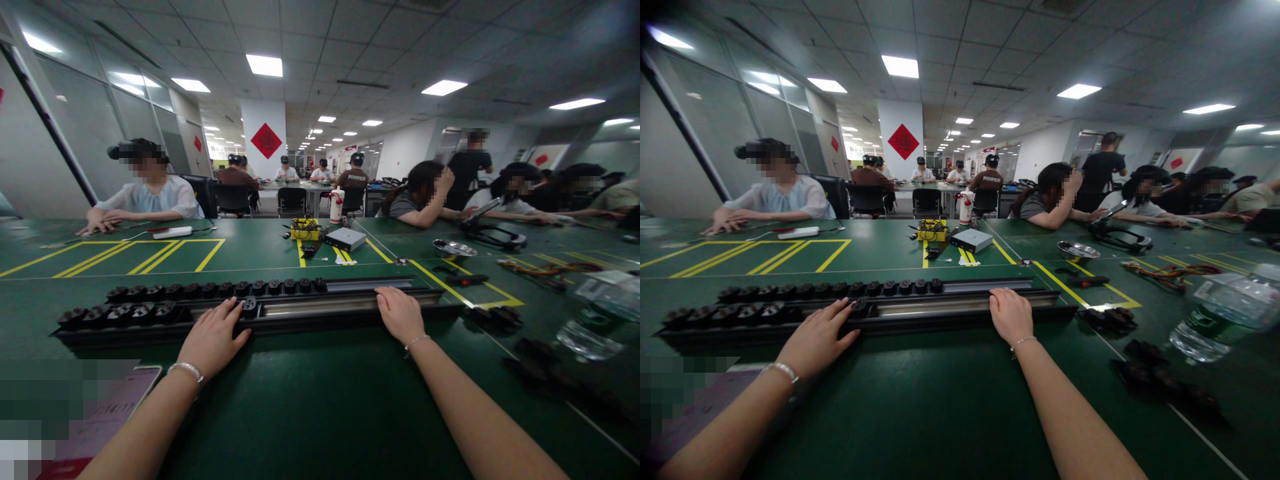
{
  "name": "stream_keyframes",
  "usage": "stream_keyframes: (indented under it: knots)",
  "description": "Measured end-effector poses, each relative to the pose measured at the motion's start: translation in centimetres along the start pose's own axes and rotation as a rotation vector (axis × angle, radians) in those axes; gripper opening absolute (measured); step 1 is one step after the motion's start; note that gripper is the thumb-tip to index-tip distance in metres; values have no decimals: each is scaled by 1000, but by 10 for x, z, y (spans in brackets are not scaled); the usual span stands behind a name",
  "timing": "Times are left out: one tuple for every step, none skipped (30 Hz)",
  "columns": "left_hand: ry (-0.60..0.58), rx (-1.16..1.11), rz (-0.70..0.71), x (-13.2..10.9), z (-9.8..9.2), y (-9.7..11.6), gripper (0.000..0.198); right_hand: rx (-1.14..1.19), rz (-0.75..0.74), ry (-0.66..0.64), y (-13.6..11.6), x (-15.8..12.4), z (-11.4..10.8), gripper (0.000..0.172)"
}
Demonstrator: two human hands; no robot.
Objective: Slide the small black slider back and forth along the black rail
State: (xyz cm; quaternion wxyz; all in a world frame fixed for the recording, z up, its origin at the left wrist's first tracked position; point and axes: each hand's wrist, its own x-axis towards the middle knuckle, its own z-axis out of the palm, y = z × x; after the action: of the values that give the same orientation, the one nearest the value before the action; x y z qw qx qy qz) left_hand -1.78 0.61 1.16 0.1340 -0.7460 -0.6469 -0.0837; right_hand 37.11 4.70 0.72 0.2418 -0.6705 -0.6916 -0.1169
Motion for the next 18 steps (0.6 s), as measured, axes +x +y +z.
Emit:
stream_keyframes:
  knots:
    - [1,2,-2,0,-1,1,61,0,0,0,0,0,0,37]
    - [1,4,-4,0,-1,1,61,1,-1,0,0,0,0,37]
    - [0,5,-7,0,-2,1,61,2,-1,-1,0,0,0,37]
    - [-3,4,-10,0,-2,2,61,3,-1,-1,0,0,0,37]
    - [-7,4,-13,0,-2,2,61,4,1,-2,0,0,0,37]
    - [-10,2,-16,0,-2,2,61,4,3,-2,0,0,0,37]
    - [-11,-3,-18,-1,-2,2,61,3,5,-1,0,0,0,37]
    - [-7,-10,-17,-1,-2,2,61,2,5,0,0,0,1,37]
    - [-1,-18,-14,0,-1,1,61,0,4,2,1,0,1,37]
    - [7,-25,-9,0,0,1,61,-1,2,3,1,0,1,37]
    - [13,-31,-4,0,1,1,62,-2,0,4,1,0,1,37]
    - [14,-34,1,0,2,0,62,-1,-2,4,0,0,0,37]
    - [12,-35,7,0,3,0,63,0,-3,5,0,0,0,37]
    - [11,-36,12,1,5,0,63,1,-2,5,0,0,0,37]
    - [11,-39,19,1,6,0,63,1,-1,6,0,0,-1,37]
    - [13,-43,26,1,6,-1,63,1,-1,5,0,0,-1,38]
    - [16,-49,32,2,7,-1,63,1,0,4,-1,0,-2,38]
    - [18,-55,39,2,7,-1,63,1,0,2,-1,0,-2,38]
